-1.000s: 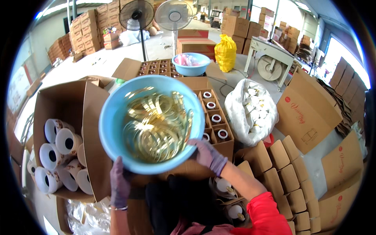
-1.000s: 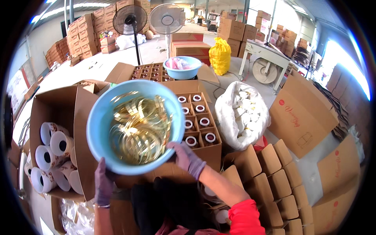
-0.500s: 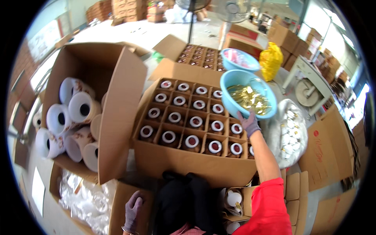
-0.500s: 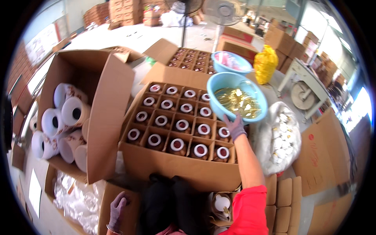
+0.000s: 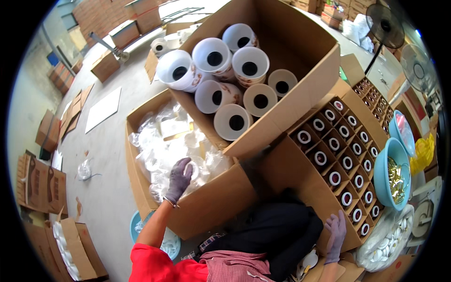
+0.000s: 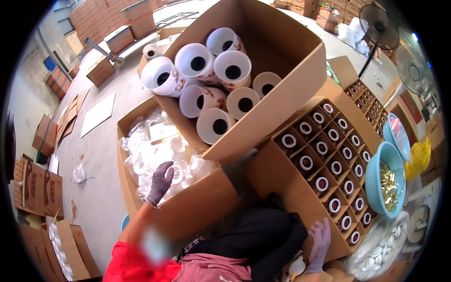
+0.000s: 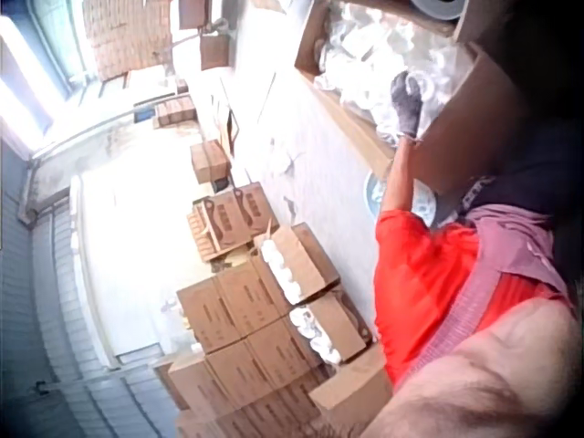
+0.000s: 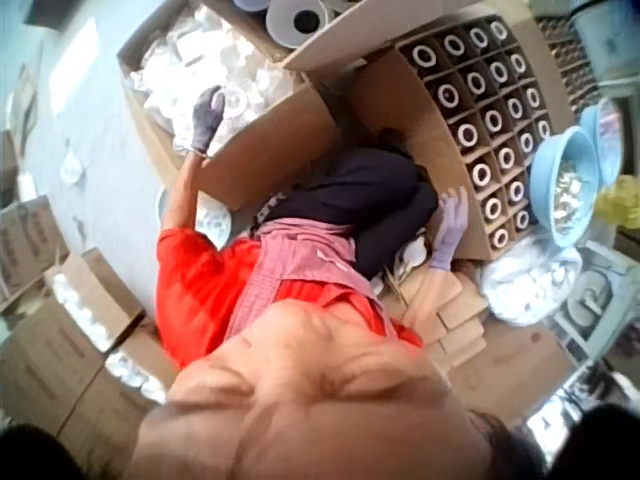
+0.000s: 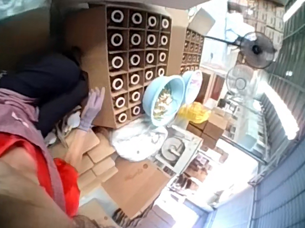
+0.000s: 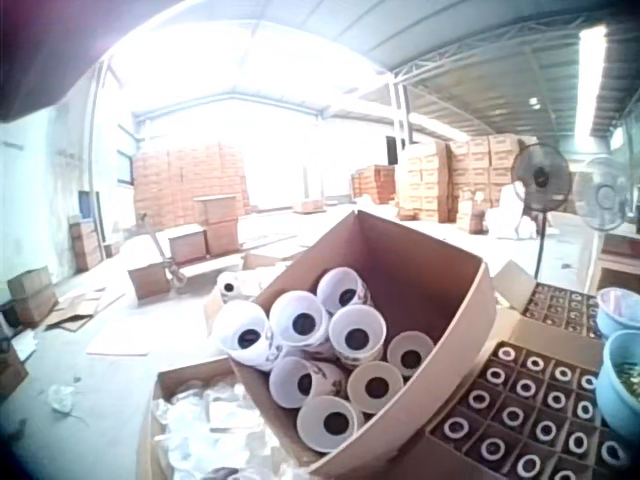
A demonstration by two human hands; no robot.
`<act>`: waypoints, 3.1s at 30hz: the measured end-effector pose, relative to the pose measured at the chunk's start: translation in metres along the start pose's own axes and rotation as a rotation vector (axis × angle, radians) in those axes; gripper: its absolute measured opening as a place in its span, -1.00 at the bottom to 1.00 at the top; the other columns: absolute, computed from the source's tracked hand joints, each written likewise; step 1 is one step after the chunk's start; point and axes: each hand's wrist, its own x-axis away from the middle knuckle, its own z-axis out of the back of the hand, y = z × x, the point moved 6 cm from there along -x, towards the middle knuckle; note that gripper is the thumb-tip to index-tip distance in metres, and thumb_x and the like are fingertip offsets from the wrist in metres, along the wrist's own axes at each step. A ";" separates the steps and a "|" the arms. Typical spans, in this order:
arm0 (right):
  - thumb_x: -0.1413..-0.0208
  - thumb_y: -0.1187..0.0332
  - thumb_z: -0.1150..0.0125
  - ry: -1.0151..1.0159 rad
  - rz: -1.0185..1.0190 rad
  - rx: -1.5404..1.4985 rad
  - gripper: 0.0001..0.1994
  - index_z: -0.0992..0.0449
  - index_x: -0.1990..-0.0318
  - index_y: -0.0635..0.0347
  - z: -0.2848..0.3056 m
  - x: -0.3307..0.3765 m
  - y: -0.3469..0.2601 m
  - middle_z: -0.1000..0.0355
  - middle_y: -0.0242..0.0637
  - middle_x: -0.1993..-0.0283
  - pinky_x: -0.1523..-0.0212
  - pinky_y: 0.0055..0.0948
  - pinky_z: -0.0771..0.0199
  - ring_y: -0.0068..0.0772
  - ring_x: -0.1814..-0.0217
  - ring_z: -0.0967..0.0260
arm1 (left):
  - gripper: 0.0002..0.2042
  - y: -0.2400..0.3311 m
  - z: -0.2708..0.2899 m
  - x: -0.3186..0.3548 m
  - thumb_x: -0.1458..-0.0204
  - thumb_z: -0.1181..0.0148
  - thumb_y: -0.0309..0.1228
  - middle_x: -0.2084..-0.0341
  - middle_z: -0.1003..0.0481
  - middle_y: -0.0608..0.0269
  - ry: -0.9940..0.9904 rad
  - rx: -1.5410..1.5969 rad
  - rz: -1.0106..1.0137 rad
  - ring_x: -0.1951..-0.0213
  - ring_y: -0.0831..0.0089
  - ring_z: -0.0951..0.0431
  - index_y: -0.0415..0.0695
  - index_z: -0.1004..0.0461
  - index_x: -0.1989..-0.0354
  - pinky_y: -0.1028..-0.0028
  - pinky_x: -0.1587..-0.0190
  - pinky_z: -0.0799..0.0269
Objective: The person places white plastic rings onto the necks of brown ceramic jars arranged in a cardboard box. They then pick up white ceramic cups and place them into the box. Finally, they attach gold-colored handles to white ceramic pitchers and place the finished pitchers into a box.
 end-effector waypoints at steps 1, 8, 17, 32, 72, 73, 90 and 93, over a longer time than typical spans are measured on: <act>-0.33 0.37 0.03 0.007 0.038 0.049 -0.47 -0.12 -0.42 0.24 -0.005 0.005 0.004 -0.34 -0.01 -0.19 -0.17 -0.38 -0.39 -0.29 -0.10 -0.39 | -0.72 -0.030 0.007 0.004 -0.13 -0.14 -0.37 0.10 -0.55 -0.12 -0.013 -0.024 0.078 0.02 -0.04 -0.52 -0.25 -0.53 0.05 0.17 -0.08 -0.41; -0.23 0.50 -0.06 -0.005 0.353 0.508 -0.57 -0.33 -0.26 0.36 -0.054 0.028 -0.029 -0.44 0.00 -0.07 -0.16 -0.31 -0.41 -0.18 -0.09 -0.44 | -0.73 -0.035 0.041 -0.028 -0.11 -0.13 -0.45 0.06 -0.52 -0.14 0.067 -0.043 -0.045 0.00 -0.06 -0.51 -0.27 -0.51 0.03 0.17 -0.10 -0.41; -0.10 0.43 -0.22 -0.353 0.784 0.706 -0.60 -0.46 -0.12 0.30 -0.187 0.027 -0.134 -0.49 -0.01 -0.05 -0.13 -0.21 -0.42 0.02 -0.09 -0.44 | -0.32 0.092 0.066 -0.267 0.03 -0.29 -0.16 -0.08 -0.42 -0.03 0.516 -0.515 -0.391 -0.14 -0.02 -0.37 -0.13 -0.26 -0.29 0.03 -0.31 -0.09; 0.25 0.16 -0.37 -0.239 0.319 0.472 -0.37 -0.53 -0.02 0.40 -0.495 -0.371 -0.267 -0.53 0.20 0.04 -0.03 -0.23 -0.55 0.07 -0.03 -0.54 | -0.33 0.140 0.016 -0.434 0.15 -0.35 -0.07 0.03 -0.43 0.10 0.177 -0.792 -0.287 -0.11 0.09 -0.38 -0.07 -0.35 -0.17 -0.11 -0.33 0.06; 0.05 0.42 -0.31 0.192 0.471 1.084 -0.65 -0.41 0.12 0.42 0.059 -0.344 -0.193 -0.47 0.10 0.02 -0.06 -0.16 -0.56 -0.03 -0.07 -0.48 | -0.63 0.444 -0.354 -0.230 -0.06 -0.01 -0.37 0.33 -0.52 -0.14 -0.994 0.954 0.309 0.52 -0.01 -0.64 -0.38 -0.39 0.02 0.17 0.60 -0.61; 0.10 0.26 -0.55 0.258 0.485 1.092 -0.56 -0.46 0.22 0.38 0.028 -0.342 -0.203 -0.57 0.04 0.17 0.01 -0.30 -0.55 -0.18 0.02 -0.54 | -0.64 0.428 -0.373 -0.244 -0.05 -0.02 -0.35 0.35 -0.52 -0.13 -0.848 0.959 0.392 0.52 -0.02 -0.64 -0.34 -0.43 0.04 0.17 0.62 -0.59; -0.11 0.46 0.11 -0.048 0.024 -0.611 -0.52 -0.18 -0.19 0.53 0.018 -0.278 -0.091 -0.32 0.16 -0.13 -0.04 0.01 -0.66 0.18 -0.08 -0.44 | -0.46 0.437 -0.484 -0.197 -0.20 -0.07 0.04 -0.05 -0.46 0.11 -1.038 1.080 0.388 0.01 0.13 -0.53 0.00 -0.27 -0.24 0.11 0.10 -0.52; -0.15 0.40 0.04 -0.108 0.055 -0.666 -0.54 -0.21 -0.18 0.46 -0.018 -0.287 -0.098 -0.34 0.10 -0.13 -0.02 0.00 -0.66 0.11 -0.08 -0.45 | -0.44 0.398 -0.512 -0.248 -0.18 -0.08 -0.01 0.01 -0.50 0.03 -0.860 1.058 0.329 0.16 0.05 -0.61 -0.14 -0.30 -0.23 0.06 0.24 -0.58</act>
